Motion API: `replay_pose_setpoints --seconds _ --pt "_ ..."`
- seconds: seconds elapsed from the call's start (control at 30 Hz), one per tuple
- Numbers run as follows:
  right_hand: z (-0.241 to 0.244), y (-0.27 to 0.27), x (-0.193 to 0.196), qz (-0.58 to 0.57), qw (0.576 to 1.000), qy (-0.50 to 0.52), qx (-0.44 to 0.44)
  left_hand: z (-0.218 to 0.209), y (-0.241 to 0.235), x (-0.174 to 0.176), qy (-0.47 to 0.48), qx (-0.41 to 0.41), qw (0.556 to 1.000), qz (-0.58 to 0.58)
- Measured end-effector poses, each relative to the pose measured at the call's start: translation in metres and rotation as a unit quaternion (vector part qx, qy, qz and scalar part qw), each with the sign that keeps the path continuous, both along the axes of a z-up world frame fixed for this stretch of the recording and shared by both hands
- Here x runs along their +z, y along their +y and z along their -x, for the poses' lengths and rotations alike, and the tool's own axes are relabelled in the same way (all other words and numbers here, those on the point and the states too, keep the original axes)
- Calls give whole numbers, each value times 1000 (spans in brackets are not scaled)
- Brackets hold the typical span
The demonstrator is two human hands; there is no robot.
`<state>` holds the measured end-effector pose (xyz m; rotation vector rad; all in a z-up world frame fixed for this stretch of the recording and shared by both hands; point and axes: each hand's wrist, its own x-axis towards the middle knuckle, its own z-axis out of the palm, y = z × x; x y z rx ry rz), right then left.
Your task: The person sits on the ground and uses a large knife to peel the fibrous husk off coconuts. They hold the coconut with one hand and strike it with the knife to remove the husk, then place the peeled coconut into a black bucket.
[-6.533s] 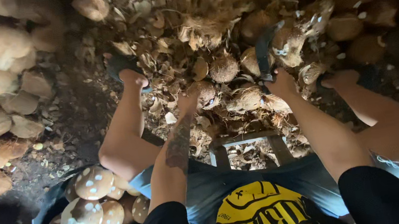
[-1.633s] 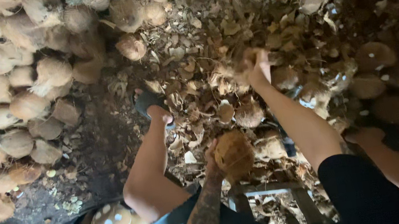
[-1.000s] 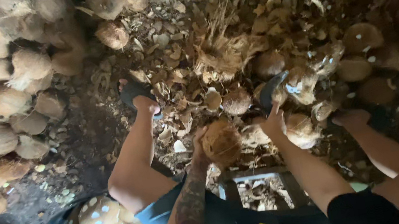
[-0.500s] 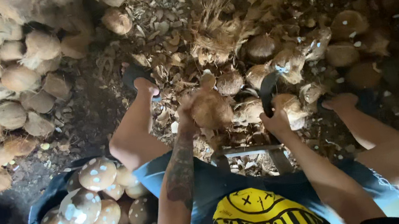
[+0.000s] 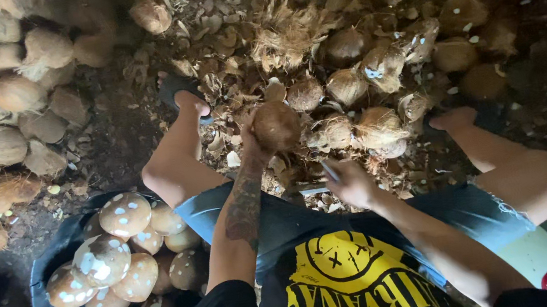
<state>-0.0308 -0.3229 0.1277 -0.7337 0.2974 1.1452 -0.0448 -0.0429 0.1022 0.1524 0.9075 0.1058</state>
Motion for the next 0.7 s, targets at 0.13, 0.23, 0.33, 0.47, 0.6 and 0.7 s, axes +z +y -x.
replay_pose_setpoints --seconds 0.13,0.23,0.33,0.47,0.6,0.7 --pt "-1 1 25 334 822 -378 265 3 6 1 -30 10 999 -25" --pt "-7 2 71 227 817 -504 162 -3 3 -3 -55 13 998 -39" --pt "-7 16 150 164 769 -608 109 -1 -7 7 -35 31 998 -48" --pt "-17 20 56 140 678 -701 171 0 -8 -5 -12 32 999 -12" --pt "-1 1 -14 273 883 -300 235 0 -5 10 -6 23 999 -36" --pt "-18 -6 -16 325 876 -285 214 -6 0 33 -13 58 998 -10"
